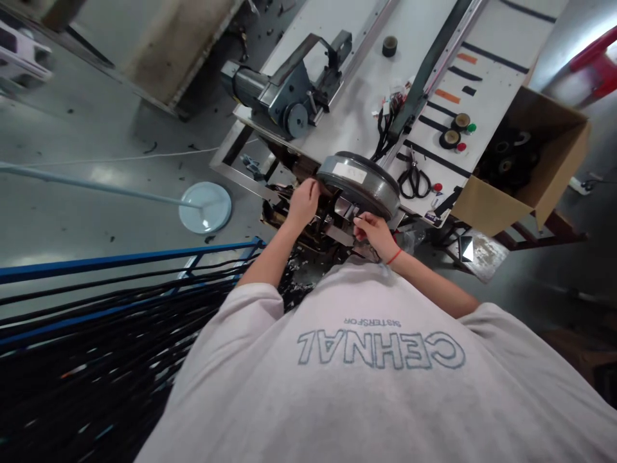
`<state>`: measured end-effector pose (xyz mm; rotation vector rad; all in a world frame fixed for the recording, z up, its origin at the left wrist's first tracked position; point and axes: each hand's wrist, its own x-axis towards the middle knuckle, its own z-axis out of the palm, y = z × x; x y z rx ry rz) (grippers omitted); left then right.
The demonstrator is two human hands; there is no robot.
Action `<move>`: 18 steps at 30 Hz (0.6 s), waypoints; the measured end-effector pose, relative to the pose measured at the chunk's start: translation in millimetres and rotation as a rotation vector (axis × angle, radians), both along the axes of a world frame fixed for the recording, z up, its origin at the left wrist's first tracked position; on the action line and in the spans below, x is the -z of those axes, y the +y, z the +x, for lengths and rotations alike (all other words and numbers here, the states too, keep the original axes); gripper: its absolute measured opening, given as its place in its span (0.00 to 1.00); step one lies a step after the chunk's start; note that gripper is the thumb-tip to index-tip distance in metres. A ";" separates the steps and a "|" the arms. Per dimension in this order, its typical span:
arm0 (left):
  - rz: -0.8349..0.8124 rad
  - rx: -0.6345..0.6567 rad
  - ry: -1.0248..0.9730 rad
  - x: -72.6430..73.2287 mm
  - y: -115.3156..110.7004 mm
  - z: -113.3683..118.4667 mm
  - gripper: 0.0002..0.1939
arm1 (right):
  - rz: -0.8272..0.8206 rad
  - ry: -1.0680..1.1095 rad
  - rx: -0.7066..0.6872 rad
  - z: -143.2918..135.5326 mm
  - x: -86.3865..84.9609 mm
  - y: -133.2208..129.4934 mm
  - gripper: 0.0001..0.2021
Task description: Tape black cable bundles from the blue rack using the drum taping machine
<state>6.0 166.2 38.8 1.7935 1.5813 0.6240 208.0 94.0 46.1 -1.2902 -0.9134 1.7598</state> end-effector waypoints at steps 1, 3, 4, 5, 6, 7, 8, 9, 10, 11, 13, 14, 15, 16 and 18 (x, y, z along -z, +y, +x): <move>-0.098 -0.086 -0.078 6.7 -3.5 2.3 0.24 | 0.034 -0.046 0.006 5.0 0.7 -3.0 0.22; -0.332 -0.155 -0.224 16.5 -15.8 4.9 0.27 | 0.097 -0.133 0.010 12.6 1.9 -7.5 0.22; -0.435 -0.155 -0.286 19.2 -23.8 4.9 0.29 | 0.122 -0.169 0.008 14.9 2.4 -8.8 0.22; -0.519 -0.136 -0.338 20.3 -31.9 4.0 0.32 | 0.145 -0.200 0.006 16.4 2.7 -9.5 0.22; -0.591 -0.100 -0.386 20.3 -39.5 2.8 0.34 | 0.169 -0.231 0.005 17.1 2.9 -9.7 0.21; -0.659 -0.059 -0.434 19.6 -46.0 1.8 0.35 | 0.194 -0.263 0.005 17.4 2.9 -9.5 0.20; -0.718 -0.025 -0.492 18.5 -51.0 1.6 0.36 | 0.220 -0.295 0.004 17.5 2.9 -9.1 0.20; -0.758 -0.009 -0.561 17.4 -54.4 2.5 0.36 | 0.248 -0.327 0.002 17.5 2.9 -8.6 0.20; -0.778 -0.019 -0.633 16.7 -56.6 4.6 0.33 | 0.275 -0.355 0.001 17.4 2.8 -7.9 0.20; -0.779 -0.050 -0.699 16.2 -57.8 7.7 0.30 | 0.299 -0.378 0.002 17.3 2.6 -7.0 0.19; -0.754 -0.126 -0.783 16.1 -59.0 15.4 0.23 | 0.343 -0.415 -0.003 16.4 2.4 -4.4 0.19; -0.747 -0.147 -0.799 16.3 -59.7 19.4 0.21 | 0.365 -0.434 -0.013 15.5 2.2 -2.5 0.19; -0.748 -0.159 -0.805 16.4 -60.6 23.0 0.21 | 0.386 -0.454 -0.030 14.3 1.9 0.0 0.19; -0.749 -0.166 -0.809 16.4 -61.7 26.1 0.21 | 0.406 -0.475 -0.050 12.8 1.6 3.1 0.19; -0.747 -0.172 -0.813 16.0 -64.1 30.9 0.21 | 0.463 -0.519 -0.090 9.3 0.7 11.5 0.20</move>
